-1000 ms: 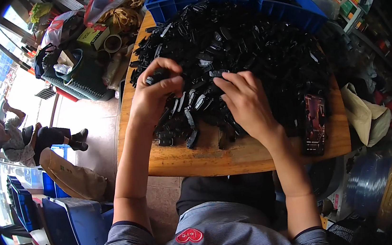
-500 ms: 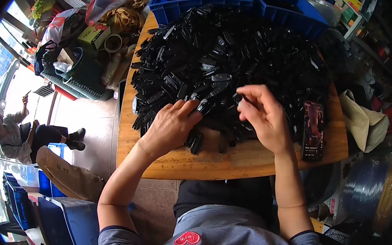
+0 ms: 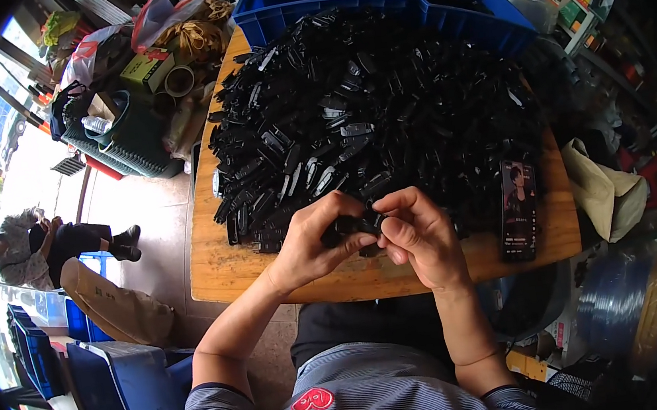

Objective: Inspecting and sorting small black plastic components at a workbench.

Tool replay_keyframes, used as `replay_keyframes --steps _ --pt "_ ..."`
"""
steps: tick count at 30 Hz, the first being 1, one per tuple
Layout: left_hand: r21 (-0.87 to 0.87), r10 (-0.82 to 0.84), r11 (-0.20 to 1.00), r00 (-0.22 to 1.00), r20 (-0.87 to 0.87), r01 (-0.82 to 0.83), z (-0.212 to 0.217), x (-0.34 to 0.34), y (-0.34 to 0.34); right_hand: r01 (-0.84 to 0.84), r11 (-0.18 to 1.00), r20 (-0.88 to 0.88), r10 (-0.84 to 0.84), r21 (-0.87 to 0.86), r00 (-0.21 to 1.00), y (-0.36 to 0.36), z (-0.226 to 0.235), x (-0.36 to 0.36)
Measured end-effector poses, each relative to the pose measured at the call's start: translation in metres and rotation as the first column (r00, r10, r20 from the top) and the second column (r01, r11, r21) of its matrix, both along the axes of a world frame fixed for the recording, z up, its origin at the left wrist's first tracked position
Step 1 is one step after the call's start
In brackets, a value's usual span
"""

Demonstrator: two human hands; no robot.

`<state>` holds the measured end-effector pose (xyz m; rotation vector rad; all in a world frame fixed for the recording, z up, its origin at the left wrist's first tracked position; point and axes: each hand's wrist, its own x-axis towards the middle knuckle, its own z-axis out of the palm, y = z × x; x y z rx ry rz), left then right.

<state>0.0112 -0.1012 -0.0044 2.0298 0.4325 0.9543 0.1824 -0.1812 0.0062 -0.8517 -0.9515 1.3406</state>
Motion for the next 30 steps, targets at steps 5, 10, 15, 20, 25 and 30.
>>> replay_keyframes --steps 5,10,15,20,25,30 --pt "0.041 0.021 0.999 0.999 -0.045 -0.019 0.013 0.001 0.002 -0.167 0.972 -0.298 0.111 -0.168 0.948 -0.005 -0.003 0.001" --pt "0.072 -0.001 0.997 1.0 -0.03 0.004 0.02 0.0 0.003 -0.031 0.995 -0.229 0.01 -0.09 0.973 -0.006 0.01 -0.001" --pt "0.168 -0.047 0.985 0.999 0.011 0.045 0.019 0.003 0.0 -0.108 0.988 -0.23 0.08 -0.111 0.97 -0.008 0.005 0.001" --pt "0.221 -0.104 0.971 0.993 0.049 0.091 0.023 0.001 -0.008 -0.212 0.964 -0.38 0.137 -0.161 0.915 -0.016 -0.004 -0.009" --pt "-0.475 -0.118 0.87 0.991 0.056 0.13 0.027 0.007 -0.02 0.123 0.95 0.132 -0.166 0.287 0.977 -0.016 -0.004 -0.018" --pt "-0.472 -0.161 0.868 0.986 0.032 0.157 0.019 0.017 -0.027 0.196 0.908 0.363 -0.336 0.37 0.869 -0.01 -0.01 -0.004"
